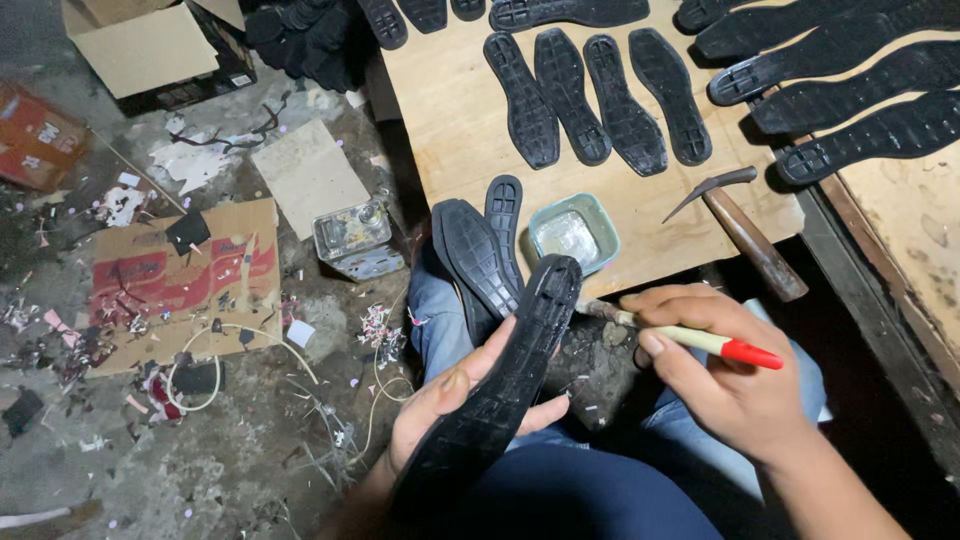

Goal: The person applies a white adhesive to the bottom of black shoe soles using a brush. They repeatedly dip the brush into a small container and spread the glue across the sole surface, then place the treated soles on a wooden table.

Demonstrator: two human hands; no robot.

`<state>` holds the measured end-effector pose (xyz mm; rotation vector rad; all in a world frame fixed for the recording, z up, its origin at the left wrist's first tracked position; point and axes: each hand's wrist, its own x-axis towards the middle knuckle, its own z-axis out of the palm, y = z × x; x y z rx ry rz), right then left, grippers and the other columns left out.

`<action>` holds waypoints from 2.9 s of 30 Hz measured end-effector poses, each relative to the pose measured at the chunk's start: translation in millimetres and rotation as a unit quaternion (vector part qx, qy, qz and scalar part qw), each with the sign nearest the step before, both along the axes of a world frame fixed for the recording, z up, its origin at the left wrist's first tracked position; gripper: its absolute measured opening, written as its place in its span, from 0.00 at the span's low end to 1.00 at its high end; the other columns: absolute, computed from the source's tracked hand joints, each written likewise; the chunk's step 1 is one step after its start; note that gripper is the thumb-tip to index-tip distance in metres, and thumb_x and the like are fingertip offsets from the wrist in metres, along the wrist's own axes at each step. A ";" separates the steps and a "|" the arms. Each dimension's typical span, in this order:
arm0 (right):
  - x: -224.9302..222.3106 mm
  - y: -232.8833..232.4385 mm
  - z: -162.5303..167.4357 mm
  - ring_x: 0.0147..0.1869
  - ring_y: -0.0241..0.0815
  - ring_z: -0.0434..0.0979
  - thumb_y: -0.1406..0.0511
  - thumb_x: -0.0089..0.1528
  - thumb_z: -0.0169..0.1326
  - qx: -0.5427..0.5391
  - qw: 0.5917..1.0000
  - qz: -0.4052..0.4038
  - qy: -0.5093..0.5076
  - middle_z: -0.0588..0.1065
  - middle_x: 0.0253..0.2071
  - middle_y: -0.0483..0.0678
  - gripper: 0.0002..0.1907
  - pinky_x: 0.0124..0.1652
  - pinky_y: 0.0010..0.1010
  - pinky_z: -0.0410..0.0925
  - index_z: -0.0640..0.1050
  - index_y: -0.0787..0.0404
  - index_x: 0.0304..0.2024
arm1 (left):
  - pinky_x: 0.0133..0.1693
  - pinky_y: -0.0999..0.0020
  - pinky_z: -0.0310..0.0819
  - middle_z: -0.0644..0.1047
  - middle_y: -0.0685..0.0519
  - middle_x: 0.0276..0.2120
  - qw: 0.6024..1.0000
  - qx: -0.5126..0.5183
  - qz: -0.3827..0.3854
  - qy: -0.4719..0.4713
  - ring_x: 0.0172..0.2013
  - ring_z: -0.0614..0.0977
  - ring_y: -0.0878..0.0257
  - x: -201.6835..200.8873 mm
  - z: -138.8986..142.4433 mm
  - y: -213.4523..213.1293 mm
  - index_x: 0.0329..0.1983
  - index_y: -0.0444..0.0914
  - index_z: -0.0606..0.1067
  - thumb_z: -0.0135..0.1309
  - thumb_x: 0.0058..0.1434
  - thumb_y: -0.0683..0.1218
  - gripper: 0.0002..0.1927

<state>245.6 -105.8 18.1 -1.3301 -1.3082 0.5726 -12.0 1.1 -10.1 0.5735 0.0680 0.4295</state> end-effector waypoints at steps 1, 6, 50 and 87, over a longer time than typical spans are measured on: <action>-1.2 0.4 2.0 0.44 0.41 0.81 0.75 0.62 0.55 0.005 0.999 -0.005 -0.032 0.79 0.51 0.59 0.09 0.44 0.28 0.74 0.75 0.69 0.46 | 0.73 0.33 0.44 0.48 0.46 0.78 1.000 -0.004 0.000 -0.007 0.76 0.53 0.56 0.2 -0.6 -0.1 0.81 0.31 0.37 0.43 0.74 0.60 0.46; -5.8 1.8 9.3 0.41 0.39 0.82 0.75 0.63 0.56 -0.015 0.999 -0.028 -0.018 0.80 0.49 0.57 0.10 0.43 0.28 0.74 0.77 0.68 0.47 | 0.75 0.38 0.44 0.49 0.48 0.79 1.000 -0.011 -0.014 -0.006 0.75 0.56 0.59 -1.2 -2.8 0.3 0.81 0.31 0.37 0.45 0.73 0.60 0.48; -23.1 -1.1 -24.5 0.49 0.43 0.83 0.74 0.65 0.59 0.072 0.994 -0.071 0.030 0.80 0.48 0.58 0.14 0.52 0.31 0.76 0.72 0.68 0.52 | 0.75 0.45 0.48 0.50 0.47 0.78 0.997 -0.038 -0.068 0.020 0.75 0.58 0.59 11.3 -13.7 2.1 0.81 0.32 0.37 0.44 0.70 0.61 0.49; -46.8 -14.4 -3.0 0.48 0.48 0.86 0.73 0.59 0.62 0.051 0.987 0.110 -0.109 0.80 0.48 0.56 0.11 0.46 0.31 0.77 0.76 0.66 0.43 | 0.74 0.34 0.41 0.57 0.51 0.77 0.959 -0.211 0.060 -0.177 0.74 0.63 0.56 90.6 -25.4 50.2 0.86 0.45 0.45 0.40 0.65 0.79 0.55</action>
